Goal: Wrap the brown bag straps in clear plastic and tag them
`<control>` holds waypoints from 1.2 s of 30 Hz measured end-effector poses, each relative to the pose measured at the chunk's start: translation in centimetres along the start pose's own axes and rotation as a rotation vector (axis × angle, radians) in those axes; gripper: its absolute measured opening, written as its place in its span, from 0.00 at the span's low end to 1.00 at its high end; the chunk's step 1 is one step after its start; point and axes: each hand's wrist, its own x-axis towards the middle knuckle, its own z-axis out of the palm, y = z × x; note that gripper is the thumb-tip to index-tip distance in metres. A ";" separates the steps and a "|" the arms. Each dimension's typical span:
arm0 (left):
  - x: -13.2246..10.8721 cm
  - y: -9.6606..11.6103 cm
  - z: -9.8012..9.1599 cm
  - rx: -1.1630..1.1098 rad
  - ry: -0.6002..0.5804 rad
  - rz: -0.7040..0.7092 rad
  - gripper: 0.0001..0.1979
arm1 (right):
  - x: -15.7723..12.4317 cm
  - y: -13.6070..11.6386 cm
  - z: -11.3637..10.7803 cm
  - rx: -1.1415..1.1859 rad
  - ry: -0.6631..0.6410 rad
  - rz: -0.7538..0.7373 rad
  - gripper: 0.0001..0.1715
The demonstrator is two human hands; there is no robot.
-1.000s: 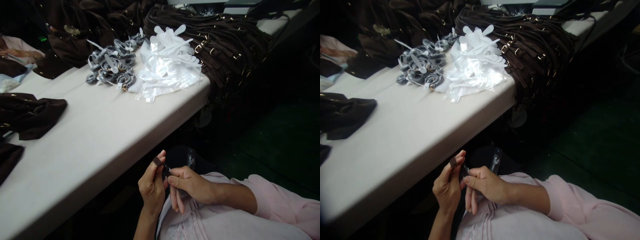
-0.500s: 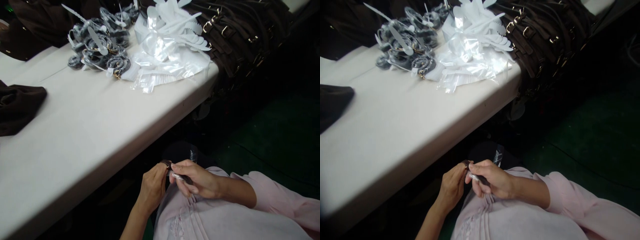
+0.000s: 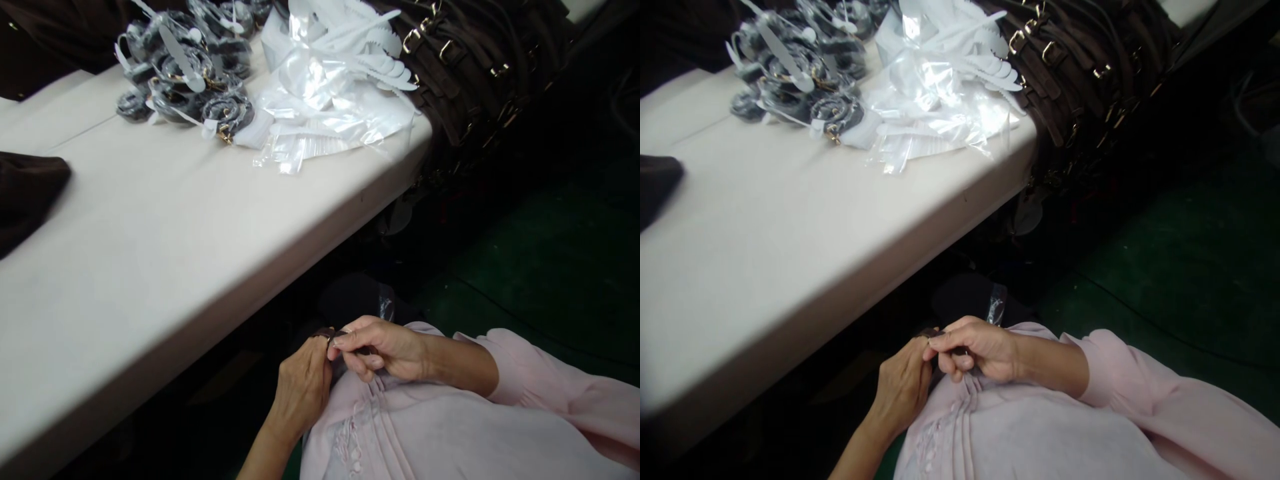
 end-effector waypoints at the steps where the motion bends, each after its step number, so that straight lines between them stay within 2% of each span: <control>1: -0.1 0.2 0.0 -0.009 -0.003 -0.008 0.13 | -0.1 0.0 0.0 -0.033 0.011 -0.008 0.09; 5: -0.2 0.9 0.0 -0.007 0.014 -0.063 0.06 | -0.2 -0.1 -0.1 -0.110 0.045 -0.015 0.12; 8: -0.3 0.8 0.1 0.071 0.067 -0.060 0.05 | -0.2 0.2 -0.1 -0.233 0.048 -0.028 0.16; 10: -0.5 0.5 0.2 0.130 0.115 -0.037 0.06 | -0.1 0.5 -0.2 -0.468 0.130 -0.108 0.16; 12: -0.7 0.4 0.4 0.158 0.131 -0.026 0.07 | -0.1 0.8 -0.3 -0.822 0.293 -0.284 0.08; 14: -1.0 0.4 0.6 0.146 0.128 -0.050 0.07 | -0.1 1.0 -0.4 -1.150 0.418 -0.473 0.18; 15: -1.1 0.4 0.7 0.131 0.126 -0.066 0.06 | 0.0 1.1 -0.6 -1.267 0.421 -0.541 0.22; 17: -1.2 0.6 0.9 0.109 0.141 -0.089 0.06 | 0.1 1.4 -0.9 -1.403 0.348 -0.622 0.19; 19: -1.2 0.7 0.9 0.111 0.167 -0.091 0.06 | 0.1 1.8 -1.3 -1.451 0.267 -0.682 0.16; 22: -1.2 0.7 0.8 0.151 0.177 -0.081 0.05 | -0.1 1.7 -1.4 -1.479 0.214 -0.715 0.17; 25: -1.3 0.8 0.8 0.191 0.114 -0.037 0.03 | -0.7 0.4 -1.1 -1.504 0.090 -0.578 0.14; 29: -1.6 1.4 1.1 0.034 0.031 0.001 0.06 | -1.0 -2.7 -1.2 -1.507 -0.211 -0.280 0.12; 31: -1.8 1.8 1.3 -0.090 0.017 -0.069 0.05 | -0.8 -4.2 -1.5 -1.493 -0.314 -0.187 0.14; 36: -1.8 2.5 1.1 -0.284 -0.025 -0.347 0.07 | 0.0 -6.0 -2.1 -1.478 -0.400 -0.107 0.19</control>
